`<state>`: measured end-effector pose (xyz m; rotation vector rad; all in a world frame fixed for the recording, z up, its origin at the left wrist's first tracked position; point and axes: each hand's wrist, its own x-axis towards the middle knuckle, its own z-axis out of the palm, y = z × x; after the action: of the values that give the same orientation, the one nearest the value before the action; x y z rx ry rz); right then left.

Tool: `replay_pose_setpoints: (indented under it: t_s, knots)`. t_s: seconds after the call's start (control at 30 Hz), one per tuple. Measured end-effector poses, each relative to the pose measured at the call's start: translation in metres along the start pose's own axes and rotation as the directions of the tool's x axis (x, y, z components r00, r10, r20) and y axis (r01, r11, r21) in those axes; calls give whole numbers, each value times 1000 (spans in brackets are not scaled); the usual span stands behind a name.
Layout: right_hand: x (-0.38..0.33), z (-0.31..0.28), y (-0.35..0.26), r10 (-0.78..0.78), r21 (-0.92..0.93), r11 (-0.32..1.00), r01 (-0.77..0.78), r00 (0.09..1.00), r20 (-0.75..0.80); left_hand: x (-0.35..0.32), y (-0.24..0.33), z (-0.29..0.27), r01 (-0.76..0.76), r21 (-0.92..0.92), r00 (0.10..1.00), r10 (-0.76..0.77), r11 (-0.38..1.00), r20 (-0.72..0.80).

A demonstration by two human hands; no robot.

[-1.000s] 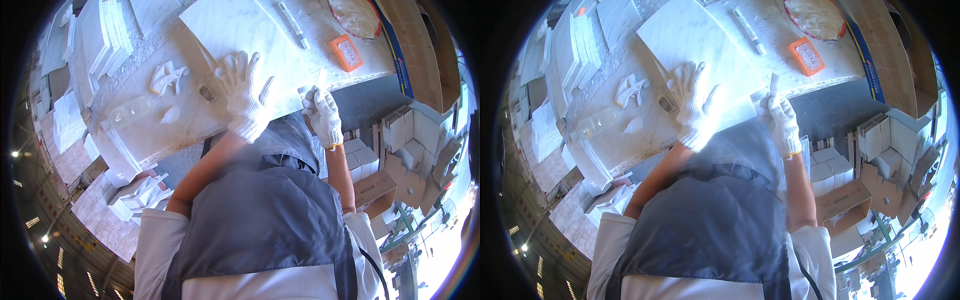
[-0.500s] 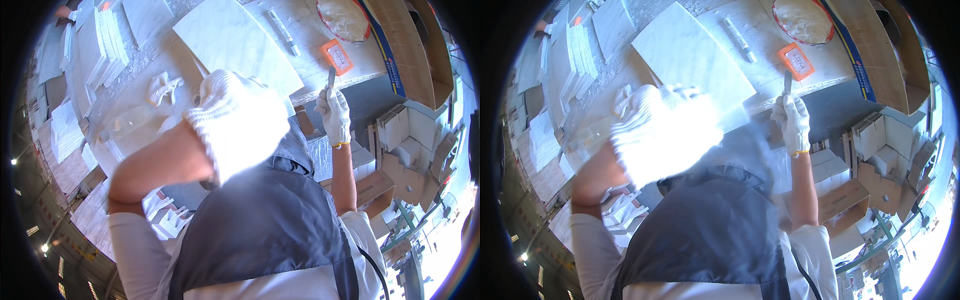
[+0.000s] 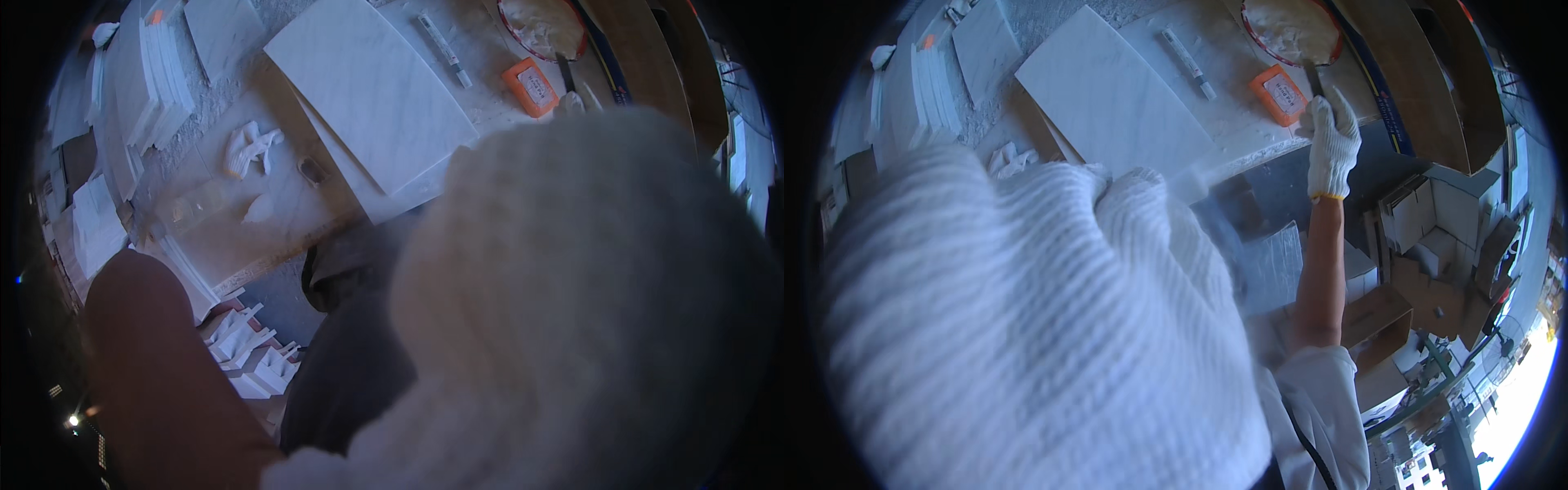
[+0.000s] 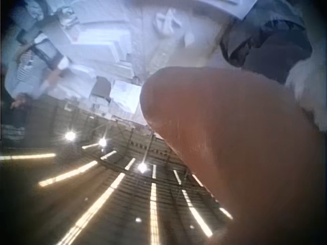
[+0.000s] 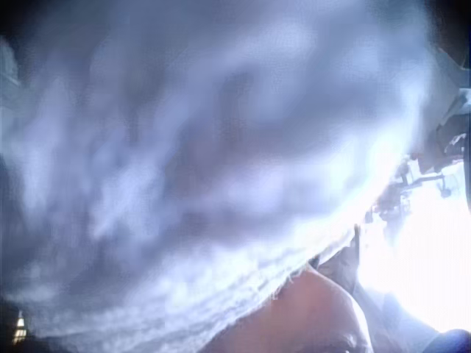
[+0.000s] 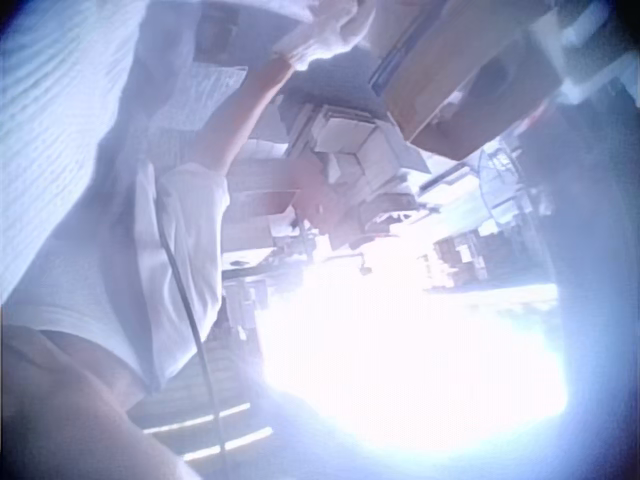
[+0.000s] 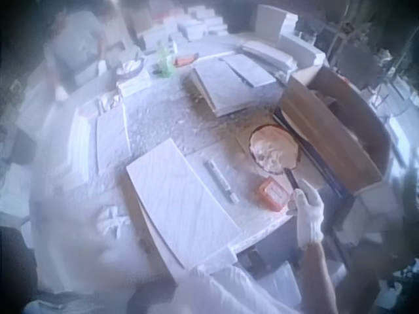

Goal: The person wipes the surface of white rectangular tiles with a cloth and then uses a small tool to scrape or clean the edges. The person repeats this process on multiple tiles, stacking the cleaned tiles on the table.

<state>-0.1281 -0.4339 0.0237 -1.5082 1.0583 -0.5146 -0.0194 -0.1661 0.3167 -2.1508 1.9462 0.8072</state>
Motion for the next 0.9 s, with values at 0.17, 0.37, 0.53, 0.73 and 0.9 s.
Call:
replay_pose_setpoints:
  t_s: [0.17, 0.37, 0.53, 0.73, 0.9]
  knots:
    - [35, 5, -10, -112, -36, 993, 111, 993, -27, -1, 7, -19, 20, -25, 999, -20, 999, 25]
    - [63, 9, -17, -242, -316, 917, 242, 969, 40, 0, 11, -35, 66, -65, 996, -62, 996, 68]
    - [78, 15, -11, -431, -575, 703, 418, 894, 123, -1, 1, 10, -20, -78, 999, 18, 997, -27]
    - [85, 22, -3, -403, -625, 670, 400, 903, 146, 7, -15, 101, 98, -318, 994, -111, 943, -23]
    - [80, 24, -10, -208, -447, 864, 233, 972, 106, -4, -14, 135, 107, -429, 955, -213, 897, -205]
